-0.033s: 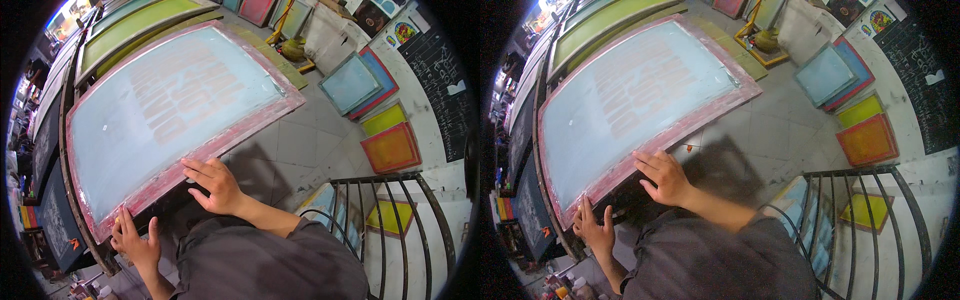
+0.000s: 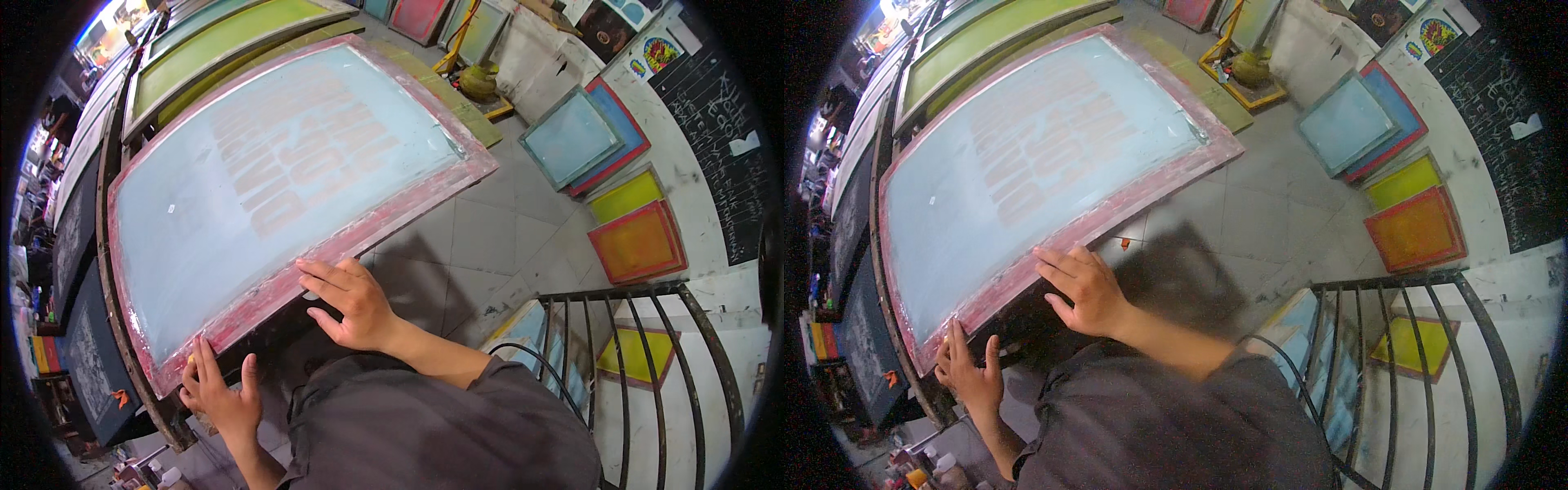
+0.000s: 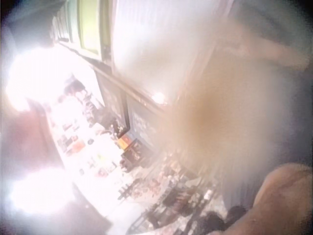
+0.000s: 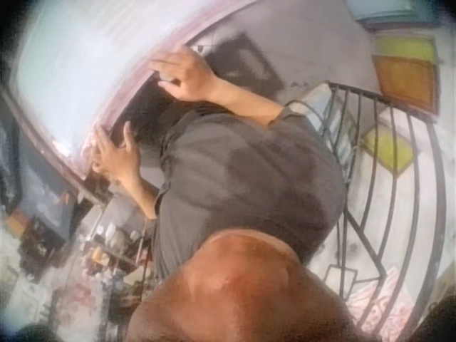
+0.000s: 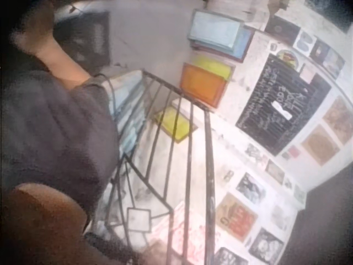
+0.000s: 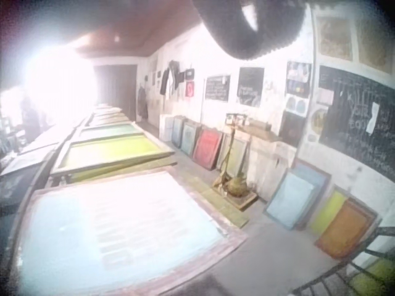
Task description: The person uses a small stick to scrape dried ink from the edges of a screen printing frame, then places it aside and picks up another frame. They wipe their hands with an orange cloth and continue scraping the edges of the second frame.
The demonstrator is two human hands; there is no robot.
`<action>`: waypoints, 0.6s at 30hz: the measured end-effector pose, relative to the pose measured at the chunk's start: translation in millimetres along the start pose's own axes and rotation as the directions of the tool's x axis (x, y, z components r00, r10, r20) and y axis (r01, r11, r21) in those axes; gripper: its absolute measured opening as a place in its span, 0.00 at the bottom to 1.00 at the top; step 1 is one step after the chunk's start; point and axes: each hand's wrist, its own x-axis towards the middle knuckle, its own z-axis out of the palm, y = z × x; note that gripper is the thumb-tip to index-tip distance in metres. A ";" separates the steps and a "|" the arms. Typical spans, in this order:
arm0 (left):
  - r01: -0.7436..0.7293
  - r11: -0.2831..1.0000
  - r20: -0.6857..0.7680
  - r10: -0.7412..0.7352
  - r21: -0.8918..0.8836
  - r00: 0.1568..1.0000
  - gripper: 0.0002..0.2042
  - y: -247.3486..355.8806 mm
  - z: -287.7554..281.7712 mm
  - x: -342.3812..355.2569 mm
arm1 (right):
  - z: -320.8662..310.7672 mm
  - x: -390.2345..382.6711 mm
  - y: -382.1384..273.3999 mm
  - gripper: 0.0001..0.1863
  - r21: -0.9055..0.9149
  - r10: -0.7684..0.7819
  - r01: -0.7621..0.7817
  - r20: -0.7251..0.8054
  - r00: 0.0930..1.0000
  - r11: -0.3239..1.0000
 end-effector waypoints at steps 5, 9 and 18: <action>0.007 0.997 -0.041 -0.010 -0.078 0.999 0.36 -1.8 5.9 3.0 | -1.0 2.6 1.9 0.24 -0.022 0.011 -0.010 0.024 1.000 1.000; 0.034 0.988 -0.060 -0.044 -0.150 0.997 0.36 3.5 -1.9 5.9 | 5.7 14.1 3.1 0.23 -0.085 -0.022 0.026 0.043 0.999 0.996; -0.007 0.674 -0.419 -0.451 -0.738 0.788 0.16 -78.8 -7.1 -55.4 | 7.0 10.0 -15.2 0.16 -0.093 0.113 -0.125 -0.124 0.986 0.988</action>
